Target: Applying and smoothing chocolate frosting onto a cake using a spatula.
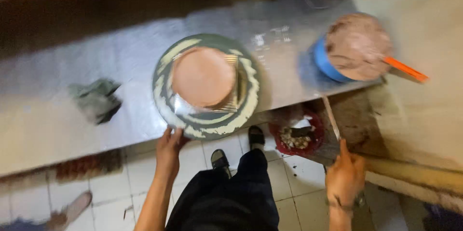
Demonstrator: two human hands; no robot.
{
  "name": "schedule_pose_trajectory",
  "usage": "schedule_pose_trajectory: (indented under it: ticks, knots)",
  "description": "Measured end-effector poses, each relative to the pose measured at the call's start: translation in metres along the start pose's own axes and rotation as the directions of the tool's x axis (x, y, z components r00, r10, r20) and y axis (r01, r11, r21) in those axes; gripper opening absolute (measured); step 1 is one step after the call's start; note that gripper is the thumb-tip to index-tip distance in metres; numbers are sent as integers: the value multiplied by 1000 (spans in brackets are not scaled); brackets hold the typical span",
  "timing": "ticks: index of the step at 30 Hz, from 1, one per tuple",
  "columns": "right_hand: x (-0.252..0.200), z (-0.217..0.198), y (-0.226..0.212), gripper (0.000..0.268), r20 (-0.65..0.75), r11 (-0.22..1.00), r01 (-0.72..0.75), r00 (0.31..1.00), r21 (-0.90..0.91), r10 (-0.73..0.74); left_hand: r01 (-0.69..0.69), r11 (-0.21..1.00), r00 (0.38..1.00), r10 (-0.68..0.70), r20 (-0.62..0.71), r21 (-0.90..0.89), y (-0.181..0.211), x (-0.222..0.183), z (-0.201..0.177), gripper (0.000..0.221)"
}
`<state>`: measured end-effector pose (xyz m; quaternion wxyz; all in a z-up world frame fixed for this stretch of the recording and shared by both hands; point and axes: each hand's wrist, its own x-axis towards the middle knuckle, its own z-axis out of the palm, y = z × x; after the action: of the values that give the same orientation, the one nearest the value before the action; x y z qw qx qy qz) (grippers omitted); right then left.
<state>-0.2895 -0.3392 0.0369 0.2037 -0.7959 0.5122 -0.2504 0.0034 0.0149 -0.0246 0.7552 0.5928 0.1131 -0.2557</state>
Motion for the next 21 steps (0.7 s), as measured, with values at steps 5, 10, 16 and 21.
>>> schedule_pose_trajectory:
  ticks: [5,10,16,21]
  knots:
    - [-21,-12,-49,33,240,989,119,966,-87,-95,-44,999,996,42,-81,-14,60,15,20,54]
    - [-10,9,-128,31,349,973,15,932,231,-97,-21,995,997,27,-68,95,67,6,36,60]
    - [-2,27,-157,30,364,980,111,917,163,-164,-63,993,997,68,-42,96,65,11,31,60]
    - [1,40,-159,30,405,987,97,903,131,-142,-89,993,996,91,-21,78,61,22,23,57]
